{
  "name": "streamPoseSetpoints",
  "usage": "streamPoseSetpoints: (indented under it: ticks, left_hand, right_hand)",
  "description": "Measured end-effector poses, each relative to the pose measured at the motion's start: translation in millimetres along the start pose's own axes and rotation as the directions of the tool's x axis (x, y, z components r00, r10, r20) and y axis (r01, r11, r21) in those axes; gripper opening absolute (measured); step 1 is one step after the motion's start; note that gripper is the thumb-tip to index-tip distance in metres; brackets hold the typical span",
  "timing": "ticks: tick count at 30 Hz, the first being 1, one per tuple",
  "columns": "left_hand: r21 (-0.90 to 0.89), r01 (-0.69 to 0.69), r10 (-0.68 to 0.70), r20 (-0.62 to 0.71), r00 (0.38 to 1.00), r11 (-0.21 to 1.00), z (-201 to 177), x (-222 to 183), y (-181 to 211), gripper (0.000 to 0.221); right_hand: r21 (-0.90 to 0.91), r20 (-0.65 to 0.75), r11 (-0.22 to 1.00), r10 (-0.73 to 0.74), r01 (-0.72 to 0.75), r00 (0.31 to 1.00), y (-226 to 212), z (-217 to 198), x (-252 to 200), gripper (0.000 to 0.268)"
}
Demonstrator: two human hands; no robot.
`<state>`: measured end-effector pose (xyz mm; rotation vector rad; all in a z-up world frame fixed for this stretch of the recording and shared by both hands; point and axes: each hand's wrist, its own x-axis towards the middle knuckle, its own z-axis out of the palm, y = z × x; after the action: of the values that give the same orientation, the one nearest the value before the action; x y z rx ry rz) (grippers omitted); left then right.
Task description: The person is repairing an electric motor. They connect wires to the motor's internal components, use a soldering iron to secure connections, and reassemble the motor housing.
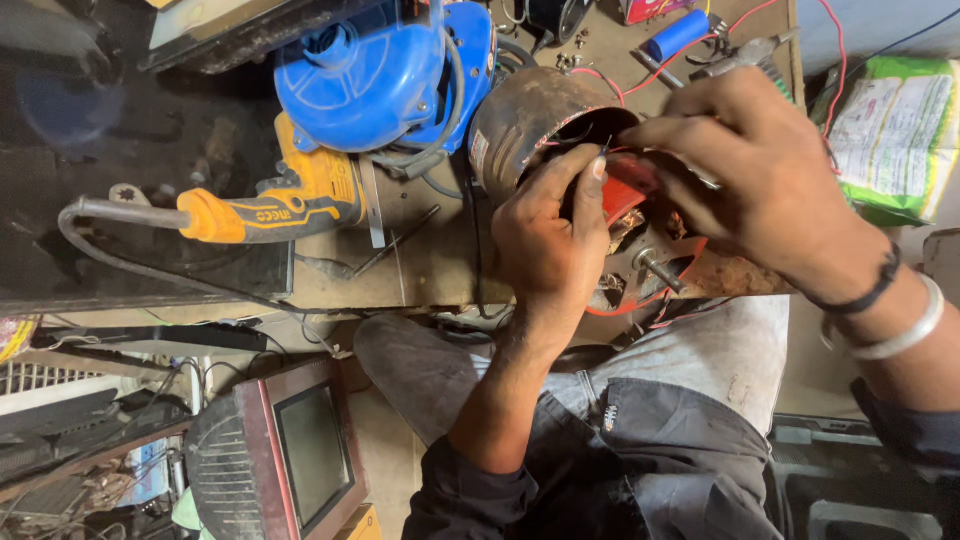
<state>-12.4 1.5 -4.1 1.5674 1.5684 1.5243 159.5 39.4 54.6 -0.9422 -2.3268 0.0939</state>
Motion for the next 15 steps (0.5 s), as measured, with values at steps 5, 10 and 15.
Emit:
streamPoseSetpoints:
  ticks: [5,10,15]
  left_hand:
    - [0.061,-0.025,0.027,-0.028,0.999,0.998,2.0,0.1,-4.5,0.016]
    - [0.037,-0.02,0.021,-0.033,0.999,0.999,1.2,-0.3,-3.1,0.013]
    - [0.022,0.012,-0.012,-0.001,1.0,1.0,2.1,1.1,-0.8,0.014]
  right_hand:
    - [-0.125,0.056,0.975,-0.179,0.185,0.982,-5.6,1.3,28.0,0.026]
    - [-0.192,0.124,0.961,-0.178,0.2,0.976,-6.7,-0.3,32.2,0.026]
    - [-0.197,0.106,0.961,-0.175,0.193,0.979,3.4,7.9,25.8,0.029]
